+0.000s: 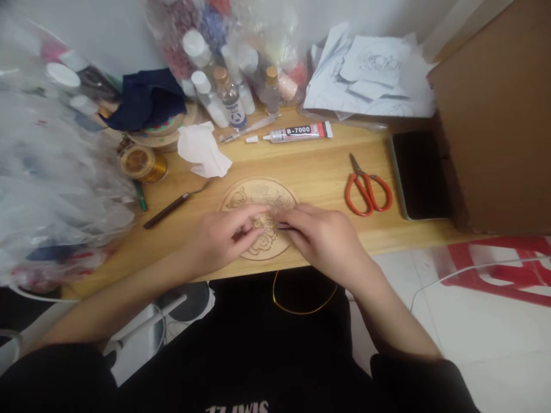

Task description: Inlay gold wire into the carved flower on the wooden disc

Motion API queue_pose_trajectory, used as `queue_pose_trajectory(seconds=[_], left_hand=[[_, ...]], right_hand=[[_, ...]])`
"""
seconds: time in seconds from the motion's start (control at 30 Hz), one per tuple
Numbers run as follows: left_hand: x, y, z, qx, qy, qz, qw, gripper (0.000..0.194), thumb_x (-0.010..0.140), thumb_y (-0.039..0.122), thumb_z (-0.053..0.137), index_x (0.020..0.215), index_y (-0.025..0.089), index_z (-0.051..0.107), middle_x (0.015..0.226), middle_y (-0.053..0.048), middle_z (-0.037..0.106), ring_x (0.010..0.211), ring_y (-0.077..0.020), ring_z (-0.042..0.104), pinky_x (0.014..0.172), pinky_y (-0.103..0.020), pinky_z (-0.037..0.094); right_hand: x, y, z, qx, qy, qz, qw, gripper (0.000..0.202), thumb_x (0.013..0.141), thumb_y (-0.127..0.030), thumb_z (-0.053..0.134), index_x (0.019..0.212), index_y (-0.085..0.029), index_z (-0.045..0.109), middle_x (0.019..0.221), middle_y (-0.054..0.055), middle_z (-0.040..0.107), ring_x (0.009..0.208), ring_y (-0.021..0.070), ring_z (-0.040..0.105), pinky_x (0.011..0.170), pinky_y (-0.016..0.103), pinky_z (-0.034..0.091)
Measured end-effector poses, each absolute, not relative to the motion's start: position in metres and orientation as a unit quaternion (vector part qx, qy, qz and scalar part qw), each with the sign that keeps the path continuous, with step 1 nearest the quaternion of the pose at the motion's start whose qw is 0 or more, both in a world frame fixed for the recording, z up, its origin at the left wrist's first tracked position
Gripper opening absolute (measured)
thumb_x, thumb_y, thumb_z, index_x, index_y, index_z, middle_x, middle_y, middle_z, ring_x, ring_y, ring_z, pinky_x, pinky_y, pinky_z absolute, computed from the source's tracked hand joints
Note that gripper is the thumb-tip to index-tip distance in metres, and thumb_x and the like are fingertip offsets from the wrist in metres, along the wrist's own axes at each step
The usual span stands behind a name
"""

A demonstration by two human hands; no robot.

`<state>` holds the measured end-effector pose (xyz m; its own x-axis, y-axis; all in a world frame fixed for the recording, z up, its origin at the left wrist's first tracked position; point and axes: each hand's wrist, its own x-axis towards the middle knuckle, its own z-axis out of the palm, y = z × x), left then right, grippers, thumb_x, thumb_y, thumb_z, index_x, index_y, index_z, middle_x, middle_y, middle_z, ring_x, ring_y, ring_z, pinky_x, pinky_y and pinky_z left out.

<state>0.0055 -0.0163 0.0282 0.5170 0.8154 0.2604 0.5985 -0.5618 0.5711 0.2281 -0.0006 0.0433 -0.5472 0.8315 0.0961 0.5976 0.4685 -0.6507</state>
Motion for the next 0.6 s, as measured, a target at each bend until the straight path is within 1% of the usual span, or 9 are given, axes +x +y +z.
queue_pose_trajectory(seconds=[0.1,0.2,0.3,0.4,0.5,0.6], left_hand=[[-0.005,-0.011,0.027,0.845,0.438,0.257,0.169,0.024,0.1,0.03,0.053,0.116,0.016,0.062,0.065,0.005,0.065,0.051,-0.0079,0.057,0.056,-0.021,0.044],[-0.019,-0.006,0.023,0.844,0.464,0.259,0.075,0.016,0.098,0.023,0.053,0.11,0.018,0.063,0.08,0.001,0.072,0.066,-0.01,0.066,0.064,-0.022,0.048],[-0.031,-0.003,0.018,0.844,0.461,0.274,0.008,0.014,0.095,0.016,0.052,0.102,0.018,0.064,0.089,-0.003,0.073,0.079,-0.0129,0.068,0.068,-0.024,0.05],[-0.037,-0.002,0.013,0.858,0.438,0.267,-0.01,0.014,0.093,0.013,0.054,0.097,0.018,0.066,0.084,-0.002,0.072,0.073,-0.0133,0.065,0.064,-0.025,0.048],[-0.039,-0.003,0.011,0.876,0.416,0.242,-0.013,0.015,0.092,0.014,0.054,0.095,0.019,0.068,0.076,0.0,0.07,0.065,-0.0127,0.061,0.06,-0.027,0.045],[-0.039,-0.003,0.009,0.889,0.403,0.217,0.001,0.019,0.095,0.016,0.051,0.096,0.02,0.069,0.071,0.001,0.067,0.065,-0.0127,0.061,0.059,-0.027,0.045]], right_hand=[[0.229,0.009,0.036,-0.444,-0.826,0.274,0.212,0.024,0.091,-0.025,0.052,0.099,-0.025,0.075,0.091,0.005,0.077,0.077,0.0194,0.072,0.066,0.032,0.055],[0.231,0.019,0.027,-0.473,-0.81,0.276,0.21,0.022,0.088,-0.025,0.055,0.095,-0.027,0.076,0.09,0.004,0.078,0.079,0.0201,0.072,0.071,0.034,0.057],[0.228,0.025,0.017,-0.492,-0.791,0.29,0.222,0.02,0.088,-0.027,0.057,0.092,-0.027,0.076,0.093,0.003,0.078,0.083,0.0214,0.073,0.075,0.035,0.058],[0.224,0.027,0.011,-0.495,-0.781,0.295,0.24,0.018,0.088,-0.027,0.058,0.092,-0.027,0.076,0.095,0.004,0.079,0.085,0.0217,0.074,0.076,0.036,0.058],[0.221,0.028,0.009,-0.508,-0.775,0.288,0.241,0.018,0.087,-0.029,0.058,0.091,-0.027,0.076,0.093,0.003,0.079,0.083,0.0216,0.074,0.074,0.036,0.058],[0.22,0.029,0.009,-0.514,-0.771,0.289,0.241,0.017,0.088,-0.029,0.058,0.091,-0.027,0.075,0.092,0.004,0.079,0.082,0.0213,0.074,0.072,0.036,0.057]])
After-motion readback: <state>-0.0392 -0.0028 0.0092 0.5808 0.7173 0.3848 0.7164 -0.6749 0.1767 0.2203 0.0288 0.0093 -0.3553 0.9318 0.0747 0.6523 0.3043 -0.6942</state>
